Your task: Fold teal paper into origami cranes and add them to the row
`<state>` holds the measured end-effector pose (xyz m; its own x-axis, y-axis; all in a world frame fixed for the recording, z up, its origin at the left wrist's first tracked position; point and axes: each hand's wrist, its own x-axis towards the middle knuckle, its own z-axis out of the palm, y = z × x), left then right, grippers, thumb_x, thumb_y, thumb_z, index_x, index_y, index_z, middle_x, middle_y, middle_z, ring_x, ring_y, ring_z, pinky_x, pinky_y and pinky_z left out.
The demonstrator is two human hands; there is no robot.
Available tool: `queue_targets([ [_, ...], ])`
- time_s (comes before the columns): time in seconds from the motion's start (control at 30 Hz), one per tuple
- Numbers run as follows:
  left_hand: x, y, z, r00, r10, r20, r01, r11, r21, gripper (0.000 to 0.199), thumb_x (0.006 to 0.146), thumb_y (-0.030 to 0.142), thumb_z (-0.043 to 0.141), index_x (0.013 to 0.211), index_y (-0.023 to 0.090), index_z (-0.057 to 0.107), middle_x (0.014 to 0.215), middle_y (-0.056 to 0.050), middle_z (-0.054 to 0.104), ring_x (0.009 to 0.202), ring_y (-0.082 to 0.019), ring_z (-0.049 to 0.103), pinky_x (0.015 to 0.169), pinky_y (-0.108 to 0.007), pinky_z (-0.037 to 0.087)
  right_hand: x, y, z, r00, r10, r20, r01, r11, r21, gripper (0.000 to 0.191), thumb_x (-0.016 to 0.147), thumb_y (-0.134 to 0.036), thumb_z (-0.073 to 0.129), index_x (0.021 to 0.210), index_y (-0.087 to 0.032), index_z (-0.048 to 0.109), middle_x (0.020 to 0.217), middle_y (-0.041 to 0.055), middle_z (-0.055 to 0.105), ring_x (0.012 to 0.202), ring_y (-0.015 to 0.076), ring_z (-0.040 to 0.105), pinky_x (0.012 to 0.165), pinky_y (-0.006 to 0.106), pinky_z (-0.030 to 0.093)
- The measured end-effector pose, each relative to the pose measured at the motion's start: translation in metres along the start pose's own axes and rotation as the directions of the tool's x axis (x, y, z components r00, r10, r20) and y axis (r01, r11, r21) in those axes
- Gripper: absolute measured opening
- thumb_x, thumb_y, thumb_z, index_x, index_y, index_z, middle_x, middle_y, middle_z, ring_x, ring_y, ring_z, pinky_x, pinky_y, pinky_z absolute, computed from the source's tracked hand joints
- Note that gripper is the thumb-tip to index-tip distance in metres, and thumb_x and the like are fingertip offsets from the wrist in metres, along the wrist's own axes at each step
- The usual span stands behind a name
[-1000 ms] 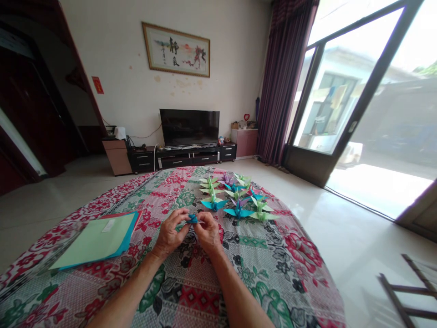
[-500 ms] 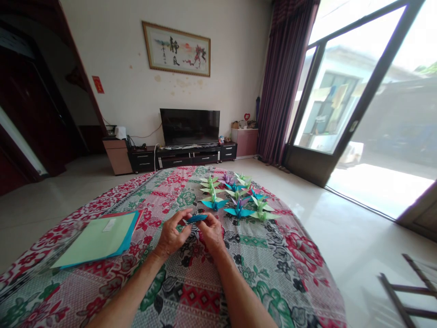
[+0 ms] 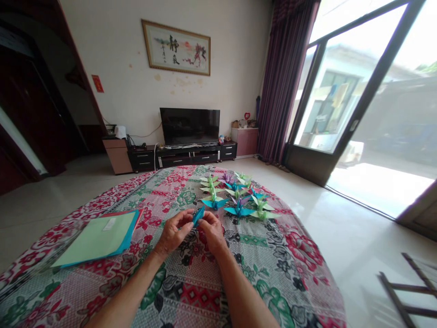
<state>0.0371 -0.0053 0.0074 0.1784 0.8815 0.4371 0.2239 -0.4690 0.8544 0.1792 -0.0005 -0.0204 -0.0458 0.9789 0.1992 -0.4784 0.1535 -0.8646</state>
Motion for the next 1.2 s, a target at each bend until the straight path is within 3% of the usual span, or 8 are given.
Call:
queue_targets([
  [0.23, 0.003, 0.002, -0.003, 0.984, -0.131, 0.121, 0.158, 0.955, -0.252, 0.039, 0.073, 0.023, 0.056, 0.110, 0.014, 0.057, 0.085, -0.004, 0.066, 0.075, -0.014, 0.060, 0.071, -0.025, 0.048, -0.002, -0.011, 0.002, 0.985, 0.145, 0.095, -0.157, 0.978, 0.137, 0.017, 0.062, -0.023, 0.070, 0.077, -0.019, 0.063, 0.071, -0.0014, 0.064, 0.063, 0.0121, 0.057, 0.069, 0.027, 0.046],
  [0.4, 0.004, 0.009, -0.003, 0.978, -0.160, 0.136, 0.198, 0.922, -0.332, 0.035, 0.071, 0.024, 0.056, 0.104, 0.016, 0.054, 0.078, -0.002, 0.065, 0.068, -0.013, 0.059, 0.066, -0.025, 0.047, -0.003, -0.013, -0.002, 0.961, 0.209, 0.180, -0.240, 0.954, 0.177, 0.020, 0.062, -0.023, 0.070, 0.080, -0.020, 0.062, 0.072, -0.0011, 0.064, 0.064, 0.0128, 0.057, 0.068, 0.029, 0.047],
  [0.6, 0.005, 0.014, -0.002, 0.993, -0.097, 0.069, 0.106, 0.985, -0.138, 0.008, 0.069, 0.021, 0.055, 0.074, 0.016, 0.059, 0.063, 0.002, 0.061, 0.058, -0.011, 0.055, 0.057, -0.021, 0.044, -0.003, -0.011, -0.003, 0.969, 0.197, 0.146, -0.223, 0.958, 0.183, 0.021, 0.061, -0.024, 0.073, 0.079, -0.020, 0.062, 0.074, -0.0007, 0.064, 0.065, 0.0135, 0.057, 0.069, 0.030, 0.047],
  [0.87, 0.003, 0.014, -0.005, 0.995, -0.065, 0.081, 0.069, 0.996, -0.050, 0.016, 0.069, 0.026, 0.060, 0.081, 0.016, 0.064, 0.072, -0.002, 0.067, 0.065, -0.015, 0.060, 0.063, -0.023, 0.047, -0.002, -0.009, 0.000, 0.984, 0.154, 0.086, -0.164, 0.977, 0.135, 0.023, 0.061, -0.025, 0.075, 0.080, -0.020, 0.063, 0.076, -0.0001, 0.065, 0.067, 0.0136, 0.059, 0.069, 0.029, 0.048],
  [1.07, 0.004, 0.014, -0.006, 0.997, 0.024, 0.072, -0.029, 0.996, 0.080, 0.014, 0.069, 0.026, 0.061, 0.081, 0.017, 0.063, 0.071, -0.001, 0.065, 0.063, -0.013, 0.058, 0.061, -0.022, 0.046, -0.002, -0.006, 0.000, 0.980, 0.148, 0.134, -0.163, 0.981, 0.108, 0.023, 0.066, -0.028, 0.073, 0.085, -0.019, 0.063, 0.078, 0.0010, 0.066, 0.070, 0.0138, 0.061, 0.073, 0.030, 0.048],
  [1.2, 0.004, 0.012, -0.006, 0.997, 0.015, 0.082, -0.022, 0.996, 0.086, 0.016, 0.070, 0.026, 0.061, 0.083, 0.017, 0.062, 0.071, 0.000, 0.064, 0.063, -0.013, 0.057, 0.061, -0.022, 0.045, -0.002, -0.005, 0.001, 0.981, 0.148, 0.126, -0.163, 0.979, 0.126, 0.024, 0.065, -0.027, 0.074, 0.085, -0.020, 0.063, 0.076, 0.0000, 0.066, 0.066, 0.0126, 0.061, 0.070, 0.028, 0.047],
])
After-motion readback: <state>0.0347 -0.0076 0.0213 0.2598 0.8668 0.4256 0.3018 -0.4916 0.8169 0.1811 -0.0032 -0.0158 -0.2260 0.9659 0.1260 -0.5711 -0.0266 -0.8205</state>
